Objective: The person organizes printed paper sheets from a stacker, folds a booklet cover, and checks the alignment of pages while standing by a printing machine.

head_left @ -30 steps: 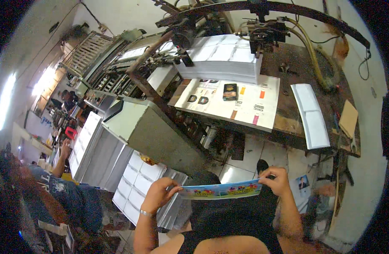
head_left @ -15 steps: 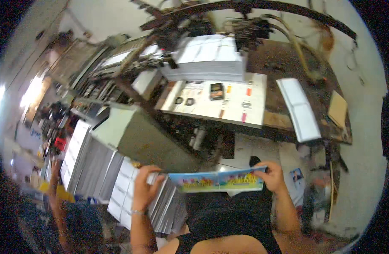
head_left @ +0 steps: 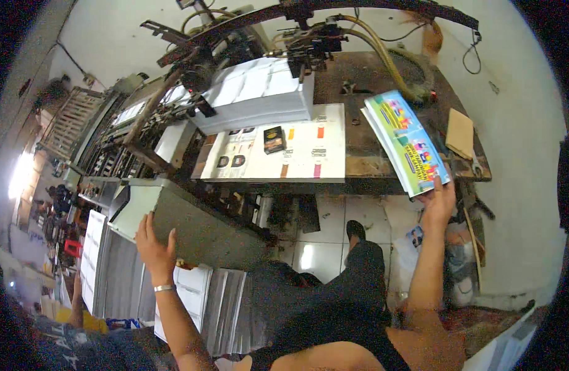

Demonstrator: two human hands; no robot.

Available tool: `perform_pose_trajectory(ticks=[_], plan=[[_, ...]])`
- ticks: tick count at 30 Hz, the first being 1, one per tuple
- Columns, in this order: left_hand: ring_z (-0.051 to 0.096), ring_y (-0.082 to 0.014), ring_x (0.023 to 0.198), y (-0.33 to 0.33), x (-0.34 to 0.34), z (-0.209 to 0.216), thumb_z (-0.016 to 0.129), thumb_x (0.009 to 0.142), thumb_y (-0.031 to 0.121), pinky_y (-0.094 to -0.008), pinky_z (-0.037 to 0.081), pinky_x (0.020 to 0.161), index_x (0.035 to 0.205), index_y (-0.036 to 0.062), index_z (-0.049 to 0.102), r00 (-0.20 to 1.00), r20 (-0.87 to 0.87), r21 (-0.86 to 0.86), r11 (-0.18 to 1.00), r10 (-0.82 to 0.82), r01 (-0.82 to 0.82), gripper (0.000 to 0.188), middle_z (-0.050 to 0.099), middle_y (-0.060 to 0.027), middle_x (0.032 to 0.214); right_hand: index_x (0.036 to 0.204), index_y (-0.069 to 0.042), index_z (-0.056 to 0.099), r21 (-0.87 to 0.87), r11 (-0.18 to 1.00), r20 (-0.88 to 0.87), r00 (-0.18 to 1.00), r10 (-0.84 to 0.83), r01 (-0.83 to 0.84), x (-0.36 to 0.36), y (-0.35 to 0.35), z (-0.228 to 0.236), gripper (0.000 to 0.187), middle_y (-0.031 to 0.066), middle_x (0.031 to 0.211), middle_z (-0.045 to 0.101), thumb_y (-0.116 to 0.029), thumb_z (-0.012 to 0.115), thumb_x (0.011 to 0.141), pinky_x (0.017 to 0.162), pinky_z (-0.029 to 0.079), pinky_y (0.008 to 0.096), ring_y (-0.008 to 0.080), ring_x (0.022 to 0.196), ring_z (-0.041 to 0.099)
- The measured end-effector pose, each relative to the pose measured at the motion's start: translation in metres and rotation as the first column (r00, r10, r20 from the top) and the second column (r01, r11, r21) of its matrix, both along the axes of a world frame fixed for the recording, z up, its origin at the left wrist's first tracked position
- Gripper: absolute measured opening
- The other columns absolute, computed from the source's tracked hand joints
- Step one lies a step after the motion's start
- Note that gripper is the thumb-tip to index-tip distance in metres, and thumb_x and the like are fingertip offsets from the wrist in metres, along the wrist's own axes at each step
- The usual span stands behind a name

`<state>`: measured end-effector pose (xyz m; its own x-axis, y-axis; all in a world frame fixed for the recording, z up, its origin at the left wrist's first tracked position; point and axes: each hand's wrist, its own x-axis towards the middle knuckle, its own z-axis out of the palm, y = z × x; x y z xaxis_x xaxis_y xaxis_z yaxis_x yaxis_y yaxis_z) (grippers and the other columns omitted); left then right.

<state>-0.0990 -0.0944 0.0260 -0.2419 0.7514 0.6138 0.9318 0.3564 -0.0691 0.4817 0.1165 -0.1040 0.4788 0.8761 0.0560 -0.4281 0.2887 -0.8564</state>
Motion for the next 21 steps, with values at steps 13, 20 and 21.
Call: perform_pose_trajectory(ticks=[13,20,21], plan=[[0.063,-0.0347,0.108,0.005,0.004,0.024,0.076,0.084,0.026,-0.042,0.049,0.095,0.128,0.0031,0.06,0.995,0.068,-0.028,0.997,0.075,-0.073,0.053,0.066,-0.0166,0.118,0.151,-0.009,0.037,0.289,0.908,0.737,0.535,-0.414,0.304,-0.026,-0.056,-0.073,0.075,0.0108,0.153,0.039,-0.01,0.072,0.086,0.09,0.042,0.0358,0.0201,0.104,0.048],[0.067,-0.0292,0.081,0.025,-0.02,0.034,0.076,0.085,0.033,-0.0413,0.051,0.071,0.09,0.0065,0.068,0.988,0.012,-0.03,0.988,0.154,-0.153,0.028,0.067,-0.0093,0.087,0.144,-0.011,0.048,-0.428,0.873,0.888,0.073,0.455,-0.235,-0.076,-0.095,-0.144,0.076,0.0191,0.147,0.045,-0.03,0.08,0.077,0.107,0.038,0.0499,0.0395,0.133,0.043],[0.066,-0.029,0.078,0.032,-0.022,0.036,0.076,0.086,0.034,-0.0411,0.051,0.069,0.088,0.0065,0.068,0.988,0.014,-0.03,0.988,0.153,-0.153,0.029,0.067,-0.0091,0.085,0.143,-0.012,0.049,-0.552,0.813,0.829,-0.012,0.56,-0.188,-0.078,-0.094,-0.168,0.077,0.0197,0.147,0.045,-0.034,0.081,0.076,0.109,0.037,0.0521,0.0409,0.135,0.042]])
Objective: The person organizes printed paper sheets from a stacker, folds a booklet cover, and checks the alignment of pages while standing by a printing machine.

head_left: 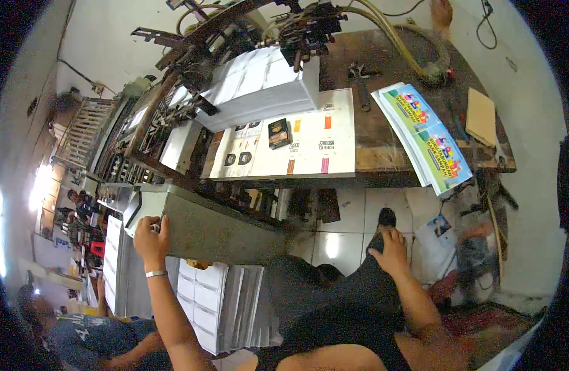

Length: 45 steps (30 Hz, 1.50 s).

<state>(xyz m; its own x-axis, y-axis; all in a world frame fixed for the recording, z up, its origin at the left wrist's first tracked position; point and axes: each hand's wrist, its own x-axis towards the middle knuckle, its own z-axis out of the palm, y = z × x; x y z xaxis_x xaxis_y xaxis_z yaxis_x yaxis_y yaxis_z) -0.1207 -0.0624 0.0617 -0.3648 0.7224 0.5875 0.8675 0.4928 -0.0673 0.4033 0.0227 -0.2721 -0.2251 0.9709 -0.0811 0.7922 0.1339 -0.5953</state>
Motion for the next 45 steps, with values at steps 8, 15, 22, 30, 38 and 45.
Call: perform_pose_trajectory(ticks=[8,15,22,30,38,45], plan=[[0.058,-0.024,0.071,0.005,-0.026,-0.012,0.076,0.087,0.032,-0.0371,0.047,0.069,0.079,-0.0005,0.063,0.988,0.052,0.114,0.983,-0.149,0.142,0.036,0.062,-0.0111,0.077,0.131,-0.013,0.063,-0.475,0.879,0.071,0.998,0.001,0.033,-0.016,0.037,-0.028,0.071,0.0227,0.125,0.065,-0.049,0.079,0.072,0.106,0.043,0.0522,0.0427,0.125,0.054],[0.055,-0.0182,0.079,0.006,-0.031,-0.01,0.072,0.092,0.028,-0.0317,0.046,0.075,0.094,-0.0001,0.062,0.973,0.195,0.014,0.992,-0.125,0.125,0.03,0.062,-0.007,0.086,0.129,-0.01,0.064,-0.391,0.92,0.101,0.993,0.061,-0.017,-0.014,0.049,-0.05,0.067,0.0227,0.114,0.069,-0.043,0.08,0.073,0.098,0.05,0.0489,0.0401,0.107,0.066],[0.05,-0.0179,0.081,0.008,-0.039,-0.008,0.065,0.097,0.026,-0.0332,0.044,0.078,0.095,-0.0001,0.057,0.945,0.309,-0.026,0.992,-0.107,0.121,0.028,0.057,-0.0056,0.087,0.125,-0.007,0.066,-0.446,0.894,-0.048,0.998,0.028,-0.046,-0.006,0.065,-0.057,0.064,0.0223,0.115,0.069,-0.04,0.081,0.072,0.097,0.05,0.0489,0.0399,0.108,0.066],[0.048,-0.0153,0.081,0.0,-0.038,-0.008,0.063,0.1,0.023,-0.0296,0.042,0.075,0.094,0.0015,0.053,0.927,0.344,0.025,0.988,-0.153,0.153,0.024,0.053,-0.004,0.086,0.125,-0.008,0.066,-0.453,0.89,-0.063,0.998,0.012,-0.04,-0.001,0.074,-0.052,0.065,0.0218,0.118,0.068,-0.042,0.082,0.073,0.098,0.049,0.0474,0.0386,0.112,0.064],[0.047,-0.0107,0.072,0.016,-0.031,-0.013,0.063,0.099,0.02,-0.0275,0.042,0.068,0.094,0.0022,0.057,0.921,0.324,0.114,0.975,-0.218,0.191,0.02,0.053,-0.0002,0.079,0.127,-0.007,0.065,-0.449,0.892,-0.022,0.998,0.053,-0.057,-0.007,0.065,-0.054,0.067,0.0201,0.122,0.067,-0.045,0.081,0.075,0.1,0.048,0.0464,0.0396,0.112,0.064],[0.045,-0.0155,0.065,0.005,-0.016,-0.002,0.068,0.094,0.026,-0.0318,0.04,0.061,0.116,0.0053,0.06,0.946,0.322,0.033,0.999,-0.043,0.034,0.032,0.048,-0.0045,0.072,0.123,-0.004,0.067,-0.14,0.975,-0.014,0.985,0.171,-0.171,-0.022,0.038,-0.027,0.058,0.0194,0.124,0.064,-0.039,0.081,0.078,0.099,0.048,0.0486,0.0395,0.109,0.064]])
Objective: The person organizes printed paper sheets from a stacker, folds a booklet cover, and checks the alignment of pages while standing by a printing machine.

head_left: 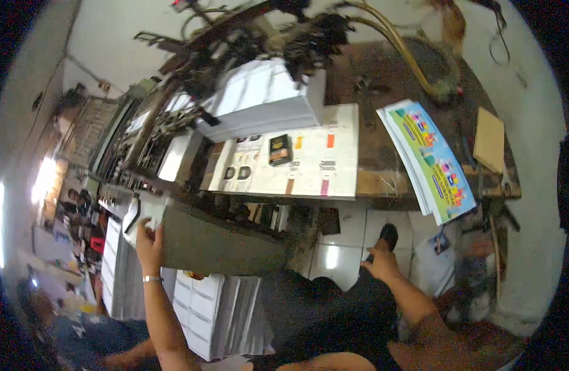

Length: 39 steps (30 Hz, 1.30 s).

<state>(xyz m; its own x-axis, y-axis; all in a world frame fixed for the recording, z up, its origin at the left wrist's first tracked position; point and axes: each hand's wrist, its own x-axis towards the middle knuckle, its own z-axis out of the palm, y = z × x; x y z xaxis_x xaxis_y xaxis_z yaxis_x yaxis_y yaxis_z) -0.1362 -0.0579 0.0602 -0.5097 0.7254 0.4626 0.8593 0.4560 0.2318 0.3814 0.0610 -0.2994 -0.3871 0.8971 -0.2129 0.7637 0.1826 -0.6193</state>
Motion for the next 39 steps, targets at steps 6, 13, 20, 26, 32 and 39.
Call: perform_pose_trajectory(ticks=[6,13,20,26,32,39], plan=[[0.064,-0.0291,0.083,-0.004,-0.007,0.001,0.071,0.088,0.036,-0.0412,0.051,0.078,0.122,0.0076,0.065,0.998,-0.062,0.071,0.997,-0.007,0.011,0.045,0.064,-0.0147,0.094,0.106,-0.006,0.073,0.509,0.847,-0.369,0.851,0.375,-0.152,-0.055,0.009,0.128,0.032,0.0171,0.101,0.072,-0.021,0.079,0.079,0.083,0.054,0.0399,0.0285,0.085,0.069],[0.066,-0.0323,0.09,-0.011,-0.015,-0.005,0.069,0.088,0.044,-0.0438,0.051,0.082,0.114,0.0086,0.07,0.999,0.02,0.086,0.996,0.027,-0.028,0.044,0.066,-0.0145,0.097,0.122,-0.002,0.061,0.804,0.592,-0.173,0.975,0.137,0.06,-0.086,0.163,0.226,0.052,0.0191,0.124,0.06,-0.021,0.077,0.077,0.101,0.042,0.0461,0.0387,0.114,0.054],[0.065,-0.0325,0.093,-0.009,-0.019,-0.008,0.068,0.086,0.048,-0.0441,0.052,0.083,0.11,0.01,0.072,0.998,0.061,0.132,0.991,-0.01,0.002,0.045,0.067,-0.0129,0.095,0.144,0.006,0.044,0.562,0.824,0.218,0.95,-0.224,0.066,-0.091,0.209,0.227,0.08,0.0282,0.153,0.038,-0.045,0.067,0.087,0.118,0.03,0.0464,0.0429,0.141,0.037],[0.066,-0.0325,0.091,-0.018,-0.015,-0.004,0.069,0.085,0.047,-0.0439,0.052,0.082,0.109,0.0096,0.073,0.995,0.097,0.157,0.988,-0.023,0.007,0.045,0.067,-0.0122,0.094,0.136,0.011,0.049,0.596,0.801,0.231,0.967,-0.104,-0.056,-0.088,0.188,0.224,0.075,0.0299,0.139,0.052,-0.044,0.066,0.087,0.111,0.038,0.0473,0.0439,0.128,0.051],[0.065,-0.0321,0.092,-0.015,-0.02,-0.013,0.07,0.084,0.048,-0.0436,0.052,0.082,0.111,0.0118,0.071,0.999,0.046,0.188,0.982,-0.02,0.011,0.046,0.066,-0.0114,0.095,0.129,0.002,0.059,0.724,0.68,0.22,0.973,-0.074,-0.112,-0.07,0.155,0.227,0.058,0.0225,0.115,0.064,-0.038,0.067,0.087,0.096,0.045,0.0499,0.0394,0.107,0.061],[0.065,-0.0332,0.1,-0.014,-0.01,-0.003,0.07,0.084,0.047,-0.0434,0.052,0.089,0.114,0.0103,0.072,0.995,0.103,0.125,0.992,-0.001,-0.012,0.047,0.067,-0.0129,0.103,0.117,-0.006,0.066,0.785,0.611,-0.085,0.995,-0.058,0.103,-0.053,0.149,0.209,0.039,0.0099,0.089,0.062,-0.026,0.072,0.085,0.074,0.049,0.0416,0.0282,0.082,0.061]])
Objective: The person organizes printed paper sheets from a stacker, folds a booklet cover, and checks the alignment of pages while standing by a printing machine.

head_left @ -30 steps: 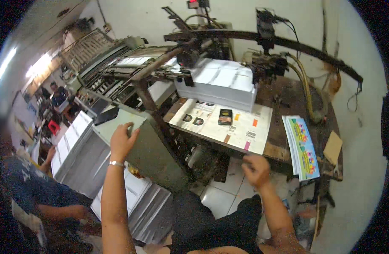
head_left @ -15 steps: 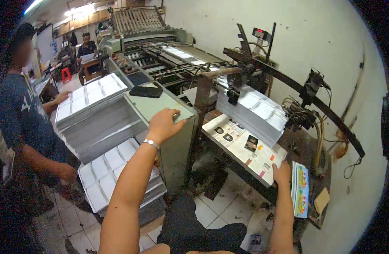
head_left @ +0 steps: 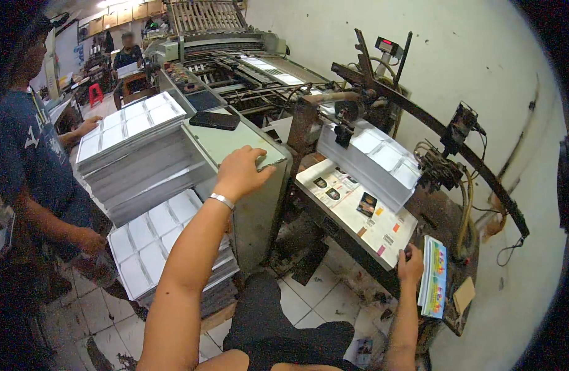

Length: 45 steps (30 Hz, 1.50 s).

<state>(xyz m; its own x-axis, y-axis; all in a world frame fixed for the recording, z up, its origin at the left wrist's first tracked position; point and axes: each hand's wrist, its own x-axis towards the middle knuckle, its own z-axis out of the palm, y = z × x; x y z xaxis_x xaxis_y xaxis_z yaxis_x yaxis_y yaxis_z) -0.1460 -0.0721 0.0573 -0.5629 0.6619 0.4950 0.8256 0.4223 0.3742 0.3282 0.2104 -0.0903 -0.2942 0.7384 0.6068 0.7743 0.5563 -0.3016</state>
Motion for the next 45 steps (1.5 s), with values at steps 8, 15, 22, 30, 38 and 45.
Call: perform_pose_trajectory(ticks=[8,15,22,30,38,45], plan=[[0.065,-0.0332,0.099,-0.002,0.001,0.001,0.07,0.083,0.045,-0.0441,0.052,0.088,0.115,0.0104,0.071,1.0,-0.007,-0.011,1.0,0.0,0.0,0.047,0.066,-0.0126,0.101,0.118,-0.007,0.066,-0.154,0.988,-0.058,0.998,0.001,-0.01,-0.002,-0.011,0.008,0.041,0.0119,0.083,0.068,-0.028,0.072,0.085,0.074,0.051,0.0428,0.0309,0.079,0.066],[0.064,-0.0317,0.1,0.0,0.003,-0.002,0.07,0.083,0.045,-0.0438,0.052,0.088,0.114,0.0103,0.071,0.999,-0.047,0.019,1.0,0.009,-0.008,0.046,0.066,-0.012,0.099,0.12,-0.006,0.065,-0.005,0.995,-0.162,0.982,0.096,-0.098,0.0,-0.011,0.011,0.047,0.017,0.104,0.067,-0.027,0.078,0.079,0.091,0.05,0.0433,0.0345,0.101,0.064],[0.064,-0.032,0.097,-0.001,0.003,-0.001,0.072,0.083,0.043,-0.0442,0.052,0.085,0.113,0.0101,0.071,0.999,-0.046,0.026,1.0,0.005,-0.004,0.045,0.066,-0.0119,0.098,0.123,-0.001,0.064,-0.129,0.984,-0.135,0.985,0.105,-0.122,0.0,-0.002,0.01,0.056,0.0212,0.125,0.059,-0.027,0.08,0.076,0.105,0.042,0.0463,0.0386,0.12,0.054],[0.065,-0.0326,0.09,0.001,-0.001,-0.007,0.074,0.083,0.044,-0.0442,0.052,0.08,0.114,0.0125,0.07,0.999,-0.053,0.048,0.999,0.0,0.002,0.045,0.065,-0.0124,0.094,0.118,-0.002,0.066,-0.112,0.987,-0.144,0.985,0.098,-0.115,0.005,0.007,0.0,0.052,0.0202,0.126,0.059,-0.029,0.079,0.077,0.105,0.042,0.0448,0.0378,0.12,0.054],[0.064,-0.0313,0.093,0.002,0.001,-0.003,0.075,0.081,0.043,-0.0432,0.052,0.08,0.112,0.0127,0.07,0.998,-0.066,0.032,0.999,0.012,-0.01,0.044,0.066,-0.0101,0.094,0.117,-0.004,0.067,-0.027,0.998,-0.101,0.993,0.06,-0.063,0.006,0.006,-0.002,0.049,0.0175,0.124,0.059,-0.033,0.077,0.079,0.104,0.041,0.0439,0.0364,0.119,0.053],[0.065,-0.0309,0.091,0.003,-0.001,-0.005,0.075,0.08,0.043,-0.0433,0.052,0.079,0.111,0.0126,0.071,0.997,-0.072,0.044,0.999,0.002,0.001,0.044,0.066,-0.0099,0.093,0.117,-0.005,0.067,-0.052,0.996,-0.118,0.991,0.068,-0.074,0.008,0.011,-0.005,0.049,0.0182,0.125,0.058,-0.034,0.077,0.079,0.106,0.04,0.0446,0.0371,0.121,0.052]])
